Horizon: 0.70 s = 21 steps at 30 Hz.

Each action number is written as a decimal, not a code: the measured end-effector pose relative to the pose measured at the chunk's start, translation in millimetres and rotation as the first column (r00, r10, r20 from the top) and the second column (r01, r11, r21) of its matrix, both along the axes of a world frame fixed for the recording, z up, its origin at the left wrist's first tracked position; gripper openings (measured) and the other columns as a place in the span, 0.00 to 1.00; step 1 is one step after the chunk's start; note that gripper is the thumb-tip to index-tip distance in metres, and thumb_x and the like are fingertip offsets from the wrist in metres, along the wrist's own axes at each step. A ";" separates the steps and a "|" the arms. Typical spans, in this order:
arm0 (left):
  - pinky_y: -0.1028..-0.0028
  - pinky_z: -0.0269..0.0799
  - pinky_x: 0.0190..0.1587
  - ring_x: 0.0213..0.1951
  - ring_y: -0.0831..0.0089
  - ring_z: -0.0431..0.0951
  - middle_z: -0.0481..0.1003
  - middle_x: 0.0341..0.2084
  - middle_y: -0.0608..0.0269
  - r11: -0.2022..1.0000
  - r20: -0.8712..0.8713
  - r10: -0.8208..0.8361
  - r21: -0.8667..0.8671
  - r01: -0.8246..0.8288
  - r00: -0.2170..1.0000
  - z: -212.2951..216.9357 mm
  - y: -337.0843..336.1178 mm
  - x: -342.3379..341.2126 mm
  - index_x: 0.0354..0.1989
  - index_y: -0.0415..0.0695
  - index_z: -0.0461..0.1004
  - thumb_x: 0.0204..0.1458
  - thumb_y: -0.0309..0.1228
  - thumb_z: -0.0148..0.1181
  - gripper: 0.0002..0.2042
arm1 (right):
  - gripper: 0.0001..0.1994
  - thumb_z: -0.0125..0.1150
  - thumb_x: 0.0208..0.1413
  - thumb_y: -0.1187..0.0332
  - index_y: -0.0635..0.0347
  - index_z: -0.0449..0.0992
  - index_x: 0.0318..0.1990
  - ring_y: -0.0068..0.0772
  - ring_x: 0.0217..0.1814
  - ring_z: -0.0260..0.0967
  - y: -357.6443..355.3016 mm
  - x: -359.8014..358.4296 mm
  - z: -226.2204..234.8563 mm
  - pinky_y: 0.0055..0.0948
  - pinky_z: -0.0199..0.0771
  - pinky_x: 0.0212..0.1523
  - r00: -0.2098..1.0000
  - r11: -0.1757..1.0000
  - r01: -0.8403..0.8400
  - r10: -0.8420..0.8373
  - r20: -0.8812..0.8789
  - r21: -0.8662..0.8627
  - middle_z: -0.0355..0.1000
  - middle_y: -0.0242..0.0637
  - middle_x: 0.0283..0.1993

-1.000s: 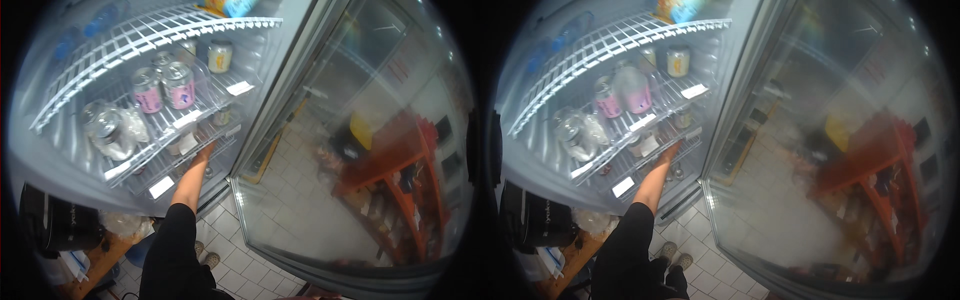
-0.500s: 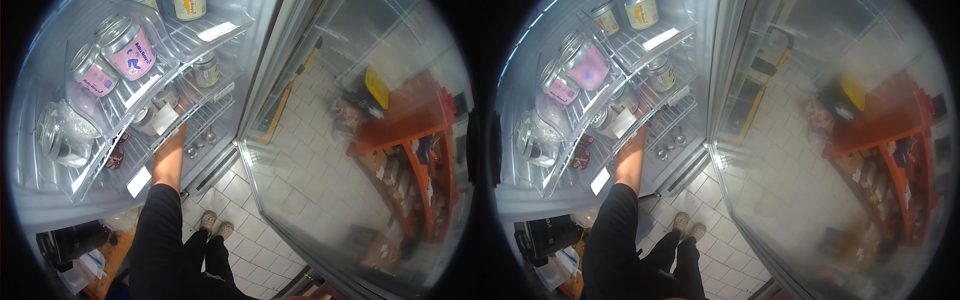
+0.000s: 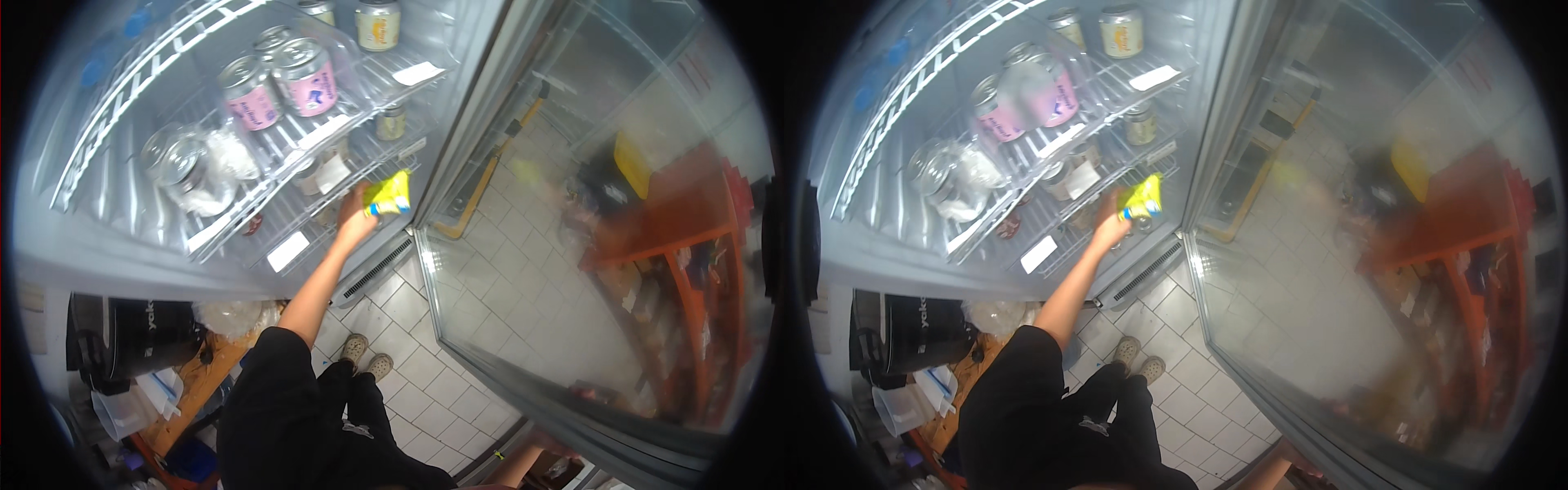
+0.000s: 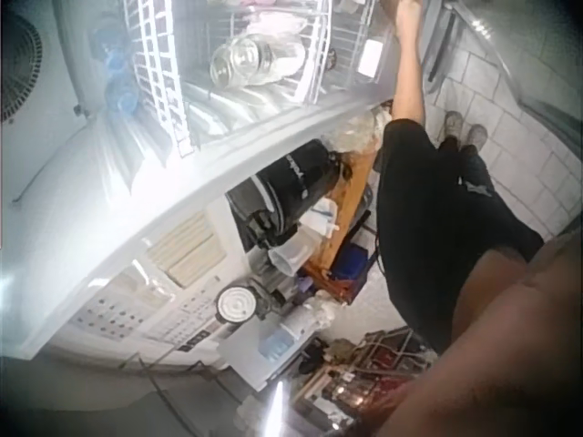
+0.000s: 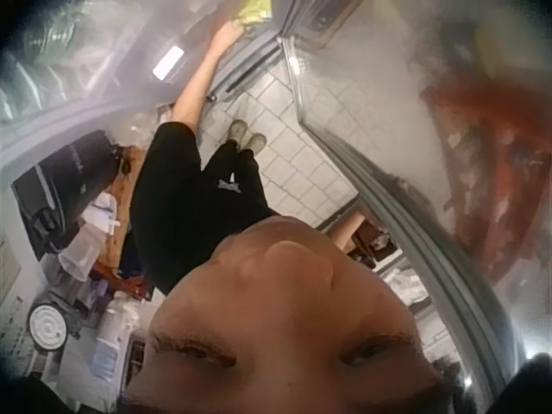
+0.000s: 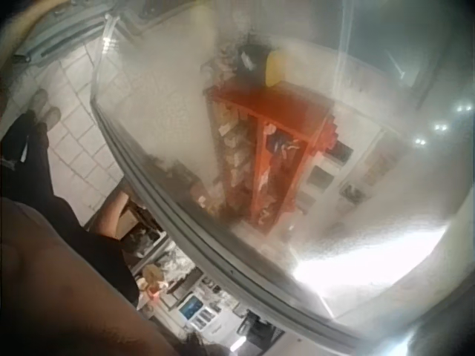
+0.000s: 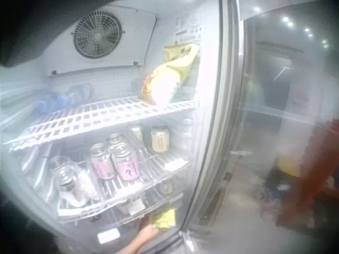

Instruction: The person fills a plastic pitcher with water from a dispenser and adds green tea powder from a bag.

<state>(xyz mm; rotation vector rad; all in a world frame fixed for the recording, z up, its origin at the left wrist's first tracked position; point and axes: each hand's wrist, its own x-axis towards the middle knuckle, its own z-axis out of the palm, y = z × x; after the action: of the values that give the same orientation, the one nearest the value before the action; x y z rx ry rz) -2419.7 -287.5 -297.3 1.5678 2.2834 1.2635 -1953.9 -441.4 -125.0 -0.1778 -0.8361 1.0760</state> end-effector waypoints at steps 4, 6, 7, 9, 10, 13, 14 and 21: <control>0.63 0.69 0.39 0.39 0.53 0.71 0.67 0.39 0.55 0.995 0.046 -0.097 0.043 0.095 0.994 49.2 -68.5 48.3 0.47 0.55 0.66 0.35 0.22 0.56 0.25 | 0.46 0.48 0.41 0.32 0.66 0.54 0.58 0.43 0.59 0.53 -6.0 -3.3 4.4 0.39 0.55 0.58 0.910 0.977 0.213 -0.206 0.359 0.019 0.55 0.49 0.57; 0.64 0.69 0.39 0.37 0.53 0.72 0.68 0.38 0.55 0.985 0.064 -0.171 0.043 0.168 0.983 78.2 -107.7 61.2 0.46 0.54 0.66 0.35 0.23 0.58 0.25 | 0.45 0.44 0.44 0.32 0.66 0.54 0.57 0.42 0.57 0.55 -5.9 -10.8 9.0 0.38 0.56 0.57 0.878 0.963 0.268 -0.257 0.404 0.030 0.56 0.48 0.55; 0.65 0.70 0.39 0.37 0.53 0.72 0.68 0.37 0.55 0.979 0.072 -0.203 0.043 0.201 0.976 95.1 -127.7 66.3 0.46 0.53 0.66 0.35 0.24 0.59 0.25 | 0.45 0.42 0.45 0.33 0.67 0.54 0.57 0.41 0.57 0.56 -6.9 -14.8 10.6 0.38 0.57 0.56 0.861 0.956 0.291 -0.279 0.425 0.037 0.57 0.48 0.54; 0.68 0.69 0.40 0.36 0.55 0.73 0.70 0.34 0.55 0.967 0.190 -0.252 0.077 0.241 0.949 136.1 -168.2 75.7 0.45 0.49 0.67 0.36 0.27 0.62 0.23 | 0.44 0.38 0.47 0.33 0.67 0.54 0.57 0.40 0.55 0.57 -11.5 -18.8 11.0 0.37 0.58 0.56 0.815 0.938 0.342 -0.325 0.479 0.056 0.59 0.47 0.53; 0.69 0.69 0.40 0.36 0.57 0.74 0.71 0.32 0.55 0.962 0.246 -0.272 0.097 0.256 0.930 154.0 -187.0 78.0 0.45 0.47 0.67 0.36 0.28 0.63 0.22 | 0.43 0.36 0.48 0.33 0.67 0.54 0.57 0.39 0.55 0.58 -15.9 -20.6 10.7 0.36 0.58 0.56 0.792 0.930 0.363 -0.344 0.504 0.065 0.60 0.47 0.53; 0.73 0.70 0.32 0.28 0.64 0.74 0.72 0.30 0.61 0.930 0.388 -0.342 0.273 0.247 0.856 192.2 -238.8 78.3 0.44 0.46 0.68 0.42 0.34 0.64 0.19 | 0.39 0.35 0.51 0.37 0.69 0.56 0.56 0.39 0.54 0.59 -40.1 -45.7 13.9 0.37 0.57 0.57 0.689 0.885 0.464 -0.387 0.613 0.037 0.61 0.48 0.52; 0.74 0.70 0.30 0.28 0.68 0.74 0.72 0.30 0.62 0.932 0.596 -0.362 0.235 0.276 0.717 196.6 -258.8 77.2 0.45 0.45 0.67 0.44 0.34 0.62 0.19 | 0.39 0.37 0.51 0.38 0.70 0.57 0.55 0.40 0.54 0.59 -48.7 -55.1 16.4 0.38 0.57 0.57 0.657 0.863 0.504 -0.398 0.640 0.020 0.61 0.49 0.51; 0.82 0.67 0.16 0.18 0.79 0.70 0.73 0.27 0.59 0.857 0.872 -0.487 0.469 0.212 0.042 259.8 -388.7 49.0 0.45 0.40 0.67 0.54 0.37 0.52 0.15 | 0.43 0.60 0.45 0.48 0.72 0.47 0.58 0.41 0.57 0.54 -121.8 -156.1 37.7 0.38 0.59 0.56 0.670 0.893 0.439 -0.252 0.698 -0.099 0.55 0.51 0.55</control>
<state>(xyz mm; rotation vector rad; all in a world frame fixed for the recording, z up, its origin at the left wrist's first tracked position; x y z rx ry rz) -2370.7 -676.2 -37.5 0.6756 0.7835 1.6377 -2110.1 -563.1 -87.3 -0.9715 -1.2423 0.7340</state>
